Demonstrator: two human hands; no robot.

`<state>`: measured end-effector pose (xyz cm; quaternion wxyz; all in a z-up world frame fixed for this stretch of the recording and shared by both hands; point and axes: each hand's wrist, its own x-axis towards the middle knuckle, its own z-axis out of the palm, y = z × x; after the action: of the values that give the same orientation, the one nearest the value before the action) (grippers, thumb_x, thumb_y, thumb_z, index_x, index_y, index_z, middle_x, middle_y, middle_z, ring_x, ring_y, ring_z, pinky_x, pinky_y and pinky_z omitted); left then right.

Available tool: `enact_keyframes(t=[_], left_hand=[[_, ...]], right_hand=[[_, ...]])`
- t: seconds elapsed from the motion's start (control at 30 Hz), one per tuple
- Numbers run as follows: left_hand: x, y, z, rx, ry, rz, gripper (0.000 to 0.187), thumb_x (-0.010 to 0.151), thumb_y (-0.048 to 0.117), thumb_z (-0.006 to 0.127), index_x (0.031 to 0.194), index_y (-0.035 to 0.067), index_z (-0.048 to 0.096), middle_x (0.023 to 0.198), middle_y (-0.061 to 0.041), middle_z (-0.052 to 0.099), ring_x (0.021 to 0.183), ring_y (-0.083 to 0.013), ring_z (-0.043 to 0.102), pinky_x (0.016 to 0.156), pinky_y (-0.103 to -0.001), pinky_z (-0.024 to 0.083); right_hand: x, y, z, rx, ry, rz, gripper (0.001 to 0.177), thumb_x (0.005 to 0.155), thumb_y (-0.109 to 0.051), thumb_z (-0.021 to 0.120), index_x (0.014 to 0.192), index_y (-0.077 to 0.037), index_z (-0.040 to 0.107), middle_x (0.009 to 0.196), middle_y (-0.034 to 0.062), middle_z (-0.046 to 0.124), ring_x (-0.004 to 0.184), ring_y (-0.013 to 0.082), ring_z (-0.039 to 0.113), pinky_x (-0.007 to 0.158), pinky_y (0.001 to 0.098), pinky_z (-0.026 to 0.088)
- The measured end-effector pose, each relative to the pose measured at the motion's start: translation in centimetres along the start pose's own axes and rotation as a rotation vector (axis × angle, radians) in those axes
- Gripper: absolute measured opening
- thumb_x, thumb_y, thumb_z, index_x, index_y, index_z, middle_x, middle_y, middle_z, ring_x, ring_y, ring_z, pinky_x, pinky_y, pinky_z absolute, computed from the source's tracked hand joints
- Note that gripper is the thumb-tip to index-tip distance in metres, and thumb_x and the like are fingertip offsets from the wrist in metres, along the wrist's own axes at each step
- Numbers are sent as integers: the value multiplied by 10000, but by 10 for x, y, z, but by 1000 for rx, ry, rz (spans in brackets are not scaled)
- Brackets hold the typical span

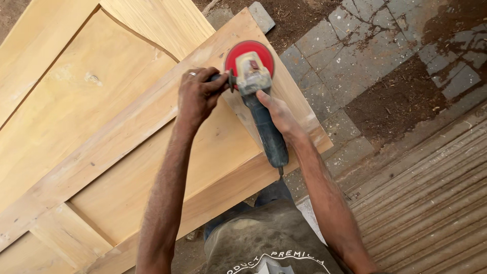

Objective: The person uses a red orbital sander to smooth the surface of a large wooden door panel. They move the sander systematically across the flat panels and raised frames of the door, working in a workshop environment.

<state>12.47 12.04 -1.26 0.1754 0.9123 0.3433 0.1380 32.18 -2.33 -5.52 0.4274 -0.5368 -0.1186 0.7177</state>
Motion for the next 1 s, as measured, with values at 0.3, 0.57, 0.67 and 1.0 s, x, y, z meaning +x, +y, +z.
enact_keyframes(t=[0.3, 0.57, 0.67, 1.0], left_hand=[[-37, 54, 18, -86, -59, -294, 201, 909, 248, 825, 1107, 213, 820, 995, -63, 743, 863, -260, 679, 799, -424, 459], [-67, 91, 36, -116, -18, -178, 262, 857, 228, 820, 1118, 207, 805, 1092, -79, 733, 1019, -287, 676, 914, -432, 462], [-83, 106, 36, -131, -46, -193, 285, 841, 215, 825, 1124, 197, 802, 1109, -83, 730, 1025, -286, 669, 930, -440, 449], [-138, 147, 45, -176, -259, -92, 559, 683, 93, 775, 1236, 175, 768, 1247, -131, 693, 1125, -307, 632, 1022, -453, 440]], right_hand=[[-35, -7, -32, -267, -17, 94, 676, 912, -653, 547, 1047, -9, 698, 748, -11, 629, 600, 64, 595, 469, 251, 476], [-77, 40, -54, -185, 21, 146, 680, 922, -652, 520, 1061, 1, 648, 710, 39, 622, 547, 96, 626, 432, 258, 499], [-92, 60, -57, -175, 17, 153, 685, 929, -654, 519, 1042, 10, 639, 702, 51, 632, 547, 102, 629, 440, 259, 508], [-163, 151, -73, 17, 107, 150, 655, 917, -630, 565, 1092, -1, 618, 742, 80, 682, 597, 135, 658, 514, 289, 552]])
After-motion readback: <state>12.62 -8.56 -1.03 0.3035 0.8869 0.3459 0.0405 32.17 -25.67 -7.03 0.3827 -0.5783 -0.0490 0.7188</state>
